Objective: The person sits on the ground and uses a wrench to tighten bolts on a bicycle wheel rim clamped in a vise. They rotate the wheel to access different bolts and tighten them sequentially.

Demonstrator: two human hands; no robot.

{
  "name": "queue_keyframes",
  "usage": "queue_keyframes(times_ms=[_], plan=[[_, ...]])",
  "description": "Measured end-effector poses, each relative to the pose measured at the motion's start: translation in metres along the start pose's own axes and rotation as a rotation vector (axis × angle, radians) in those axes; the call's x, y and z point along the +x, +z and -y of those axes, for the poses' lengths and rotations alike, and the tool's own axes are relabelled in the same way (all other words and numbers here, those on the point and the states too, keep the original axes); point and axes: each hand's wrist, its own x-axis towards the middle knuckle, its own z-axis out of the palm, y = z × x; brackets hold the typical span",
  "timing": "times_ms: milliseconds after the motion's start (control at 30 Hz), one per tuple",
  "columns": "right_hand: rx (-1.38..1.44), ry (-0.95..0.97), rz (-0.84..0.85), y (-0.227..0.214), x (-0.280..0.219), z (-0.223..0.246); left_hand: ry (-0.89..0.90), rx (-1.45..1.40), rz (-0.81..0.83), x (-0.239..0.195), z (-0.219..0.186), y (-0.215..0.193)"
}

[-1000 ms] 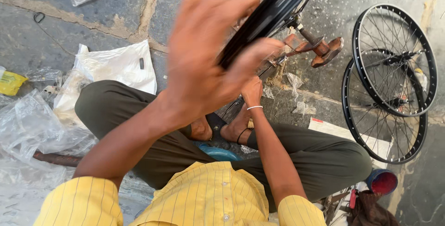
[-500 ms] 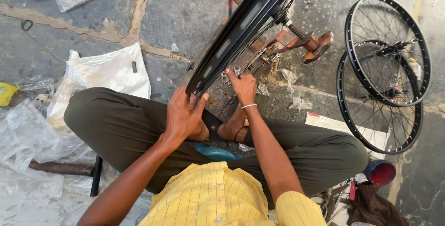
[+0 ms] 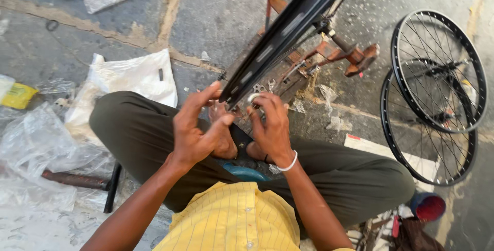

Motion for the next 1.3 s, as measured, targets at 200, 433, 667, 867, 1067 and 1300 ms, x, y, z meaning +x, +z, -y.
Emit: queue_keyframes(times_ms=[200,433,667,867,1067,1300], plan=[[0.037,-0.330,-0.154,-0.029,0.071,0.050,0.071,-0.017,0.043,0.040,-0.022,0.006],[0.731,-0.134,0.246,-0.085,0.124,0.063,-0.069,-0.424,0.014,0.086,-0.058,0.022],[-0.112,-0.530,-0.127,-0.075,0.133,0.063,-0.067,-0.405,0.001,0.090,-0.058,0.023],[-0.019,-0.495,-0.484,-0.044,0.129,0.062,-0.146,-0.318,-0.103,0.089,-0.073,0.030],[0.165,-0.281,-0.549,-0.016,0.090,0.084,-0.086,-0.574,0.132,0.106,-0.071,0.020],[0.427,-0.195,-0.522,-0.039,0.126,0.040,0.115,-0.083,0.108,0.140,-0.096,0.019]])
